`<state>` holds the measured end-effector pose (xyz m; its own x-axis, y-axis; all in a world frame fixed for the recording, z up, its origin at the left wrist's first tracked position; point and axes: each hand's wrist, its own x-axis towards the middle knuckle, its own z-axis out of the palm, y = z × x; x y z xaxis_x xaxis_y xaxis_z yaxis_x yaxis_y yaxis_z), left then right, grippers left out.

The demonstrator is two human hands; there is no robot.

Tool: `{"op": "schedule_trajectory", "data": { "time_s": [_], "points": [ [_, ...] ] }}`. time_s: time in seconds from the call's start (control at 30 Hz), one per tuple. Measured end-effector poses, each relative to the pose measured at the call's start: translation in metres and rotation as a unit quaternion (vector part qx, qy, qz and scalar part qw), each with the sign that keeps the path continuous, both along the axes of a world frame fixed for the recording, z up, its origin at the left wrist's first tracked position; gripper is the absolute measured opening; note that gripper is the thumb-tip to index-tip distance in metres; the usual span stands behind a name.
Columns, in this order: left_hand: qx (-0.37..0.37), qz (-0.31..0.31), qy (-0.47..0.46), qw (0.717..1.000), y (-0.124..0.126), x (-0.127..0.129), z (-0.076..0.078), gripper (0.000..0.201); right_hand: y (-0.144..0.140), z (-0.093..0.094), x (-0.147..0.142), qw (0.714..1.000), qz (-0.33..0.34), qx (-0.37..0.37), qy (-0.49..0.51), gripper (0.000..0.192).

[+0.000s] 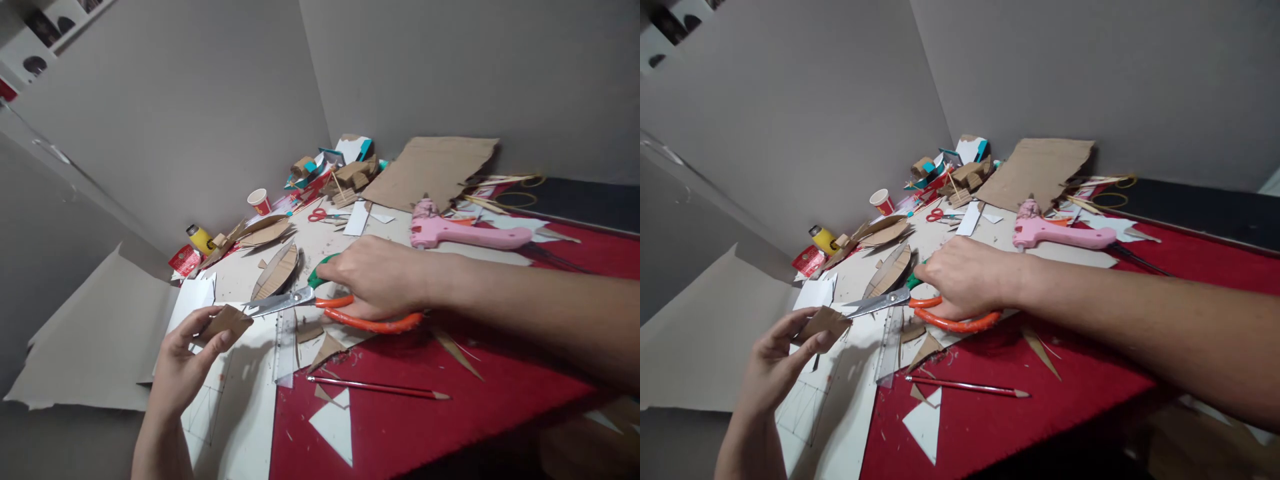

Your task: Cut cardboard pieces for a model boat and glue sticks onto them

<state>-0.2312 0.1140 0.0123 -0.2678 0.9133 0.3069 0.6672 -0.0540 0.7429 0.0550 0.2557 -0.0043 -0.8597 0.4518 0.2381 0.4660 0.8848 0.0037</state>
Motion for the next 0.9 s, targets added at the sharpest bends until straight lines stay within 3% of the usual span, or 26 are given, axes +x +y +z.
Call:
{"op": "schedule_trajectory", "data": {
  "time_s": [0.1,0.33,0.47,0.67,0.9],
  "points": [
    [0.011,-0.006,-0.032,0.999,-0.0004,0.0001,0.002,0.034,-0.0008,0.0011,-0.0011,1.0,0.005,-0.003,-0.005,0.039],
    [-0.04,-0.064,-0.074,0.994,-0.0015,0.0059,0.0033,0.023,-0.0041,-0.003,-0.0028,1.0,0.021,-0.014,-0.004,0.042],
    [-0.037,-0.045,-0.11,0.992,-0.0015,0.0057,-0.0003,0.026,-0.0032,-0.0056,-0.0029,0.999,0.03,-0.015,-0.002,0.045],
    [-0.015,-0.084,-0.127,0.988,-0.0011,0.0056,-0.0007,0.018,-0.0038,-0.0076,-0.0015,0.998,0.047,-0.028,0.022,0.044],
    [-0.017,-0.073,-0.145,0.987,-0.0021,0.0048,-0.0011,0.025,-0.006,-0.0081,-0.0013,0.998,0.053,-0.016,0.024,0.042]
  ]
}}
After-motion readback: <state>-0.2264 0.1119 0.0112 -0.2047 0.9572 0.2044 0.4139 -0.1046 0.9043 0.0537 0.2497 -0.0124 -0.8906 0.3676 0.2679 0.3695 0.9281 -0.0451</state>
